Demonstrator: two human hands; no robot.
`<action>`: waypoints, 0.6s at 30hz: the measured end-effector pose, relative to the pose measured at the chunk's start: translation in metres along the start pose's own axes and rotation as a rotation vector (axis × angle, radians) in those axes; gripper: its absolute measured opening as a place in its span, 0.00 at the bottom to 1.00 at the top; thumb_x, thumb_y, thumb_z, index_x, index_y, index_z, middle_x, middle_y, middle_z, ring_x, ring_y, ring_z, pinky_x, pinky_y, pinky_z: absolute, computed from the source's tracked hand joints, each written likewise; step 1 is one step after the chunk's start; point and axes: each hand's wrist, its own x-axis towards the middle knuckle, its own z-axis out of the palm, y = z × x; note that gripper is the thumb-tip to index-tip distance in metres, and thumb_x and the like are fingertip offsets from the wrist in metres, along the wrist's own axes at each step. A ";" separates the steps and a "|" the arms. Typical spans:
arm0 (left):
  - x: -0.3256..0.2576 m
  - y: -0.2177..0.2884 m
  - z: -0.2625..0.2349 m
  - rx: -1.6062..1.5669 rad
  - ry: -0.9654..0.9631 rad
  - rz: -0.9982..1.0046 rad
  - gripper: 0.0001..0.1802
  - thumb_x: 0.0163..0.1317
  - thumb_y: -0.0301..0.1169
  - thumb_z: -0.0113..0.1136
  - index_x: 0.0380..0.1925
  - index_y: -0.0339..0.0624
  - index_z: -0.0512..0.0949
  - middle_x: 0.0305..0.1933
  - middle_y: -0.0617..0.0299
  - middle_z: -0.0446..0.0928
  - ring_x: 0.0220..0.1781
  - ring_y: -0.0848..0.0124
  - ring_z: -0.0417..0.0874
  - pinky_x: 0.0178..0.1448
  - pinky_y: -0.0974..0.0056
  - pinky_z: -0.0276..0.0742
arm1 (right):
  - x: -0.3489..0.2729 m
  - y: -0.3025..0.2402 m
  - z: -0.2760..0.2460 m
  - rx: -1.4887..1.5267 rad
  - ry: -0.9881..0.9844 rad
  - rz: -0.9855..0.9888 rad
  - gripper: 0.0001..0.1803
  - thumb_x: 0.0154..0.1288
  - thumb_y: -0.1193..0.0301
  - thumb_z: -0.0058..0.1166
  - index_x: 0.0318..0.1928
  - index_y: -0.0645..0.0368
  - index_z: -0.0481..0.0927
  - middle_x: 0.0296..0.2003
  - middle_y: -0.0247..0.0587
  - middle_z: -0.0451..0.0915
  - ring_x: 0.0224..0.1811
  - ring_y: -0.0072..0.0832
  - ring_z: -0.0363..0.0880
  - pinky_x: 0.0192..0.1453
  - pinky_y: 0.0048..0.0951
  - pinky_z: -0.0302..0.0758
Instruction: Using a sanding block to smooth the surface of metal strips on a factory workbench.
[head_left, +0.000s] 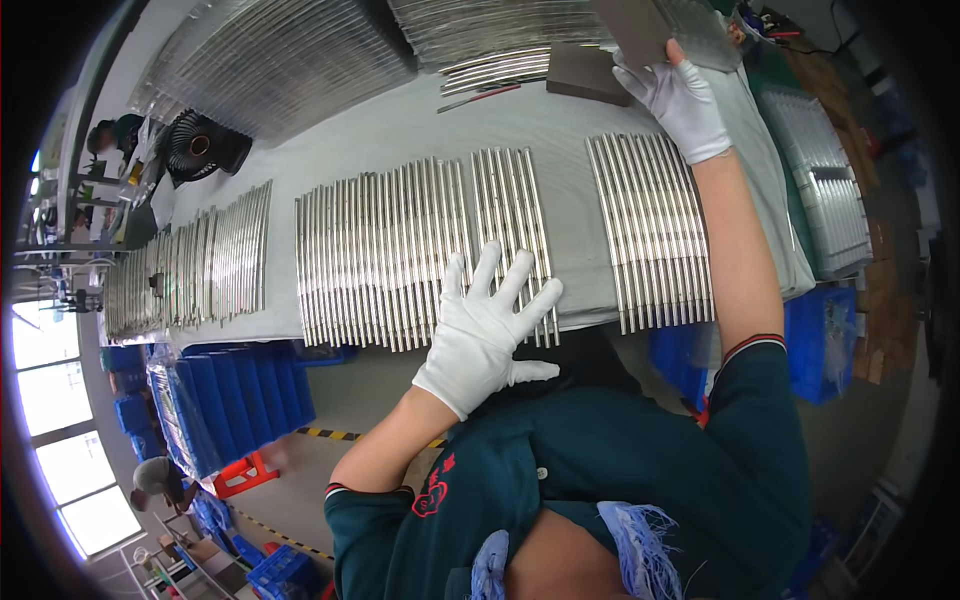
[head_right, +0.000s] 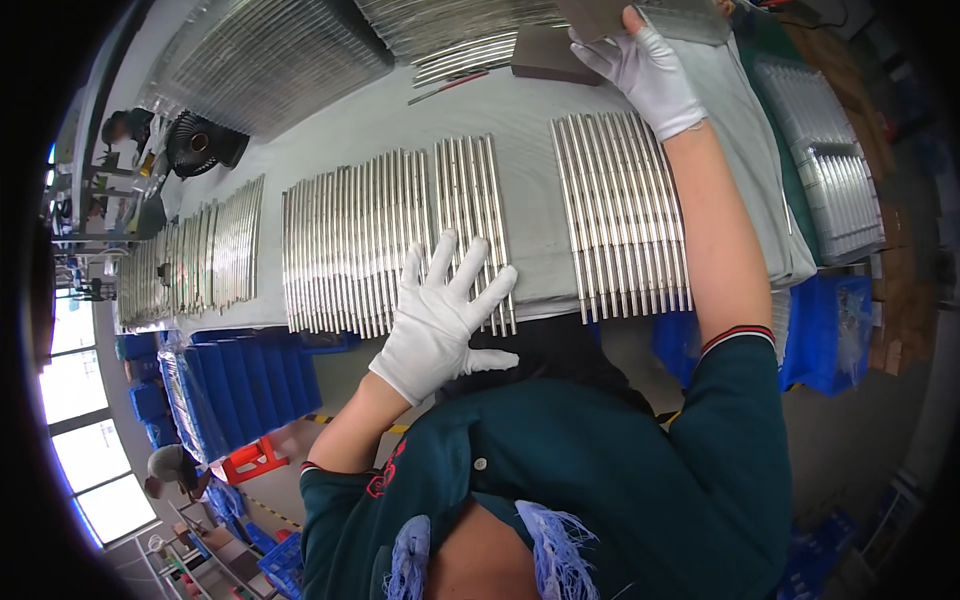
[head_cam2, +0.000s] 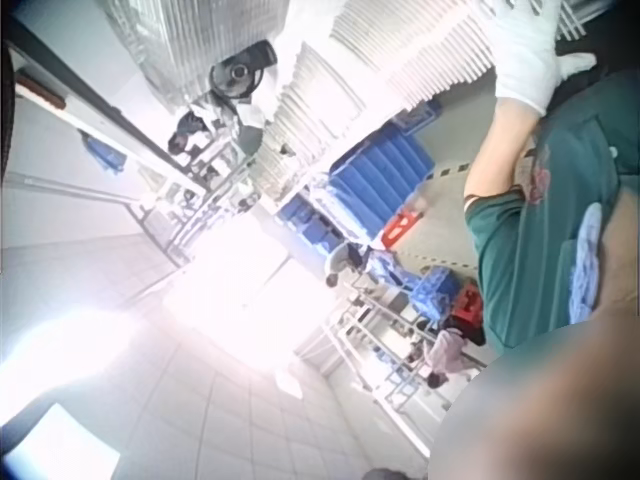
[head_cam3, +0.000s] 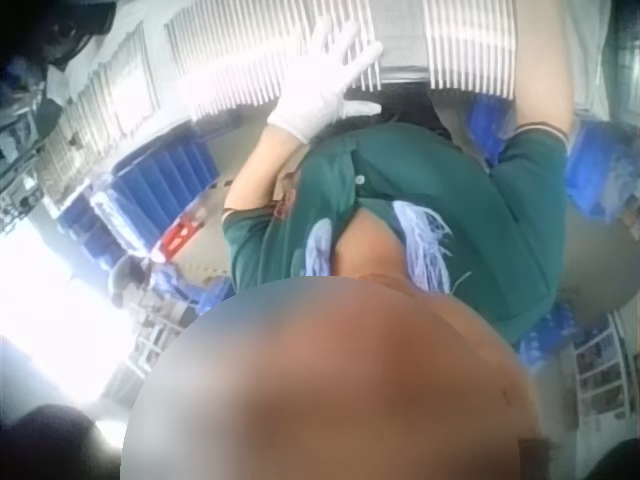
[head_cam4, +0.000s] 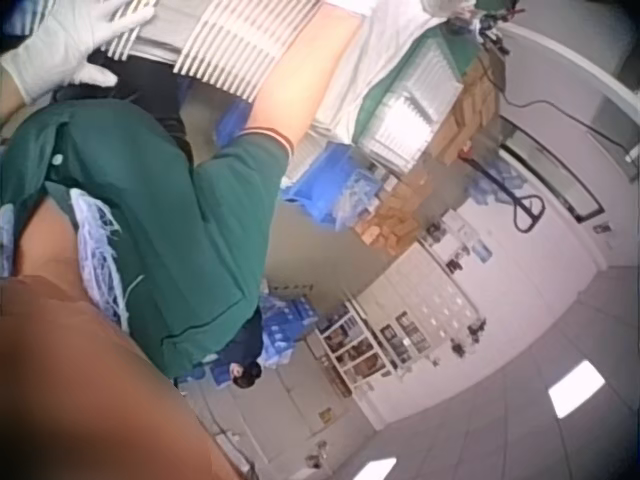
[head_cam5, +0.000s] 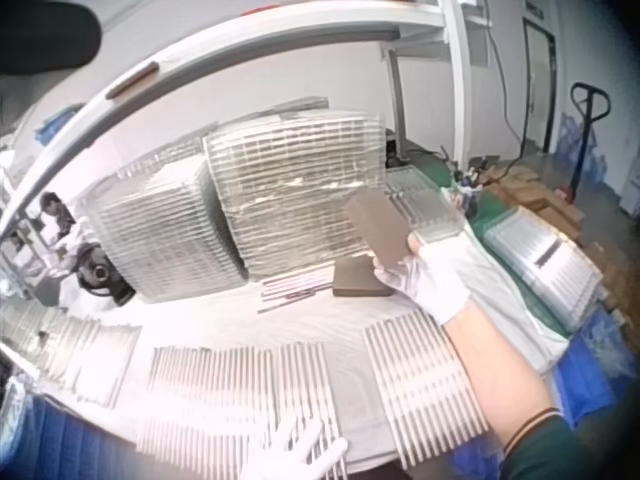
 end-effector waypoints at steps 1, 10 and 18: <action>-0.003 -0.002 -0.001 0.007 -0.014 -0.026 0.56 0.42 0.71 0.65 0.69 0.54 0.68 0.73 0.44 0.63 0.76 0.37 0.57 0.73 0.28 0.48 | 0.000 0.000 0.000 0.009 0.015 0.005 0.26 0.76 0.58 0.52 0.65 0.61 0.70 0.60 0.45 0.79 0.64 0.41 0.76 0.72 0.46 0.71; 0.020 0.013 0.006 -0.093 0.042 0.042 0.54 0.46 0.69 0.65 0.70 0.52 0.67 0.73 0.44 0.62 0.75 0.37 0.59 0.76 0.35 0.50 | 0.001 -0.001 0.010 0.093 -0.180 0.044 0.27 0.76 0.58 0.51 0.66 0.61 0.69 0.61 0.47 0.78 0.65 0.41 0.75 0.72 0.45 0.72; 0.011 0.008 -0.008 -0.208 0.175 0.122 0.51 0.50 0.66 0.64 0.70 0.49 0.66 0.71 0.44 0.65 0.75 0.41 0.61 0.75 0.36 0.54 | 0.002 -0.003 0.000 0.100 -0.161 0.065 0.25 0.76 0.60 0.52 0.66 0.61 0.69 0.61 0.47 0.77 0.65 0.40 0.75 0.73 0.46 0.72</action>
